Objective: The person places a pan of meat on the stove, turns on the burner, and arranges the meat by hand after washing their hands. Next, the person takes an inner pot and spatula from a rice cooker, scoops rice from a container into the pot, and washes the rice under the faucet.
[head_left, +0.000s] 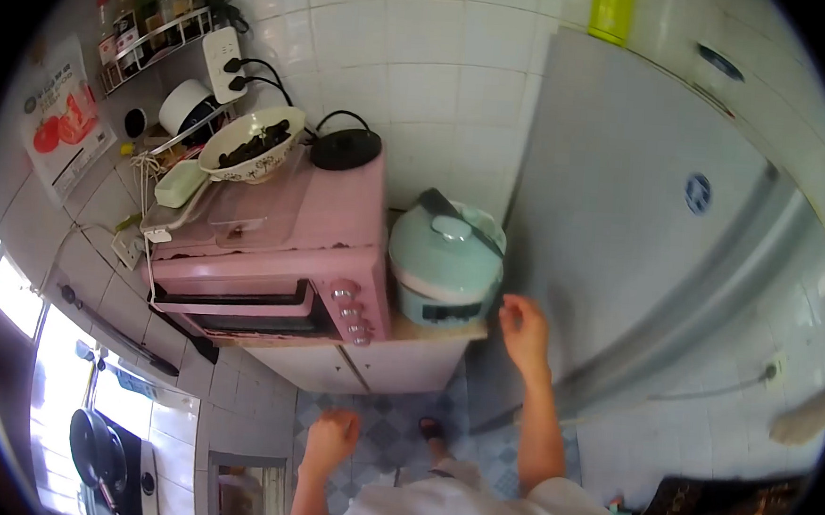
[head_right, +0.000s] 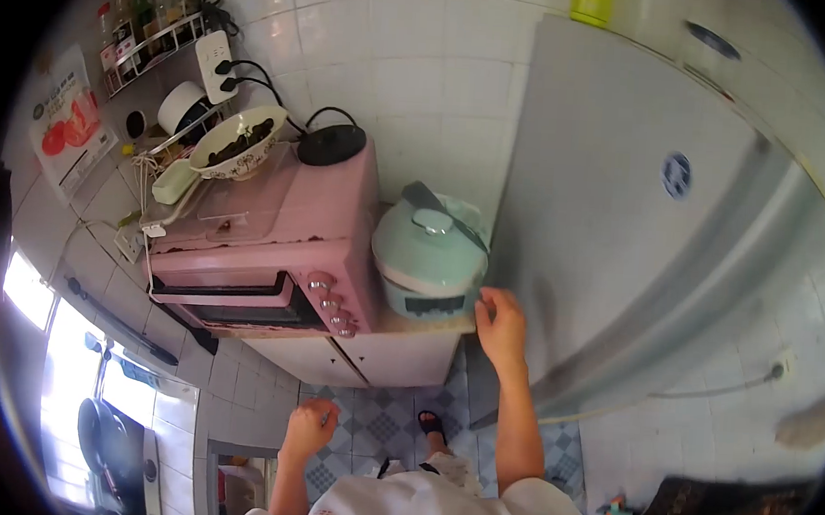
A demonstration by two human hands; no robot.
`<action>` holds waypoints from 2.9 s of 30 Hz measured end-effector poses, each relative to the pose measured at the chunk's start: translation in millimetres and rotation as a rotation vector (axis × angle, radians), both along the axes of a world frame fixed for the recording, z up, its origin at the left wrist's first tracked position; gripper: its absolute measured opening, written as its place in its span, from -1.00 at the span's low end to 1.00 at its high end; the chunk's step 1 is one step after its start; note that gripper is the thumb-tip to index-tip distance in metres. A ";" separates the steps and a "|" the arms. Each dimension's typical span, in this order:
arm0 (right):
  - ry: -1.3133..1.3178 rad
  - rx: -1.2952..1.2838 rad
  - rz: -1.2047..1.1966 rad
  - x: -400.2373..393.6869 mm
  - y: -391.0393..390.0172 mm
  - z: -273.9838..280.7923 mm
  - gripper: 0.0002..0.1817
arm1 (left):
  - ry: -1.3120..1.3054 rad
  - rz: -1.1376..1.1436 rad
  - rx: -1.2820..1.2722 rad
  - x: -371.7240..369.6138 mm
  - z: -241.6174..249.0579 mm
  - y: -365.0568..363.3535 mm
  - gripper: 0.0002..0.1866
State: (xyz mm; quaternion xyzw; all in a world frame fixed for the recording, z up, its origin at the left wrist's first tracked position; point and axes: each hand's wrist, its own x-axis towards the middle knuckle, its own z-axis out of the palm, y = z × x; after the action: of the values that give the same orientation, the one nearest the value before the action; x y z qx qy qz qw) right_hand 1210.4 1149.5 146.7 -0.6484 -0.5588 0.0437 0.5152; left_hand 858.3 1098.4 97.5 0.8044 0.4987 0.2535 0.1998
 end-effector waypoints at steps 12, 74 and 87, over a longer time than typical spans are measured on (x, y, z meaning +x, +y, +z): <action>-0.395 -0.045 0.084 44.6 181.2 2.4 -0.75 | -0.328 0.321 -0.182 27.2 50.0 53.7 -0.89; -0.868 0.076 0.306 23.5 339.7 33.6 -0.56 | -0.715 -0.037 -0.003 136.3 193.9 301.6 -0.66; -0.725 -0.128 0.467 19.0 314.6 14.1 -0.65 | -0.747 -0.059 -0.015 138.6 187.4 305.3 -0.68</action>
State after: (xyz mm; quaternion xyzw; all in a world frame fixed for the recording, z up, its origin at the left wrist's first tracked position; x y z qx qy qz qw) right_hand 1229.5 1464.1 160.8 -0.5086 -0.8315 -0.0369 0.2206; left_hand 996.9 1403.7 285.0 0.6689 0.3700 0.5200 0.3812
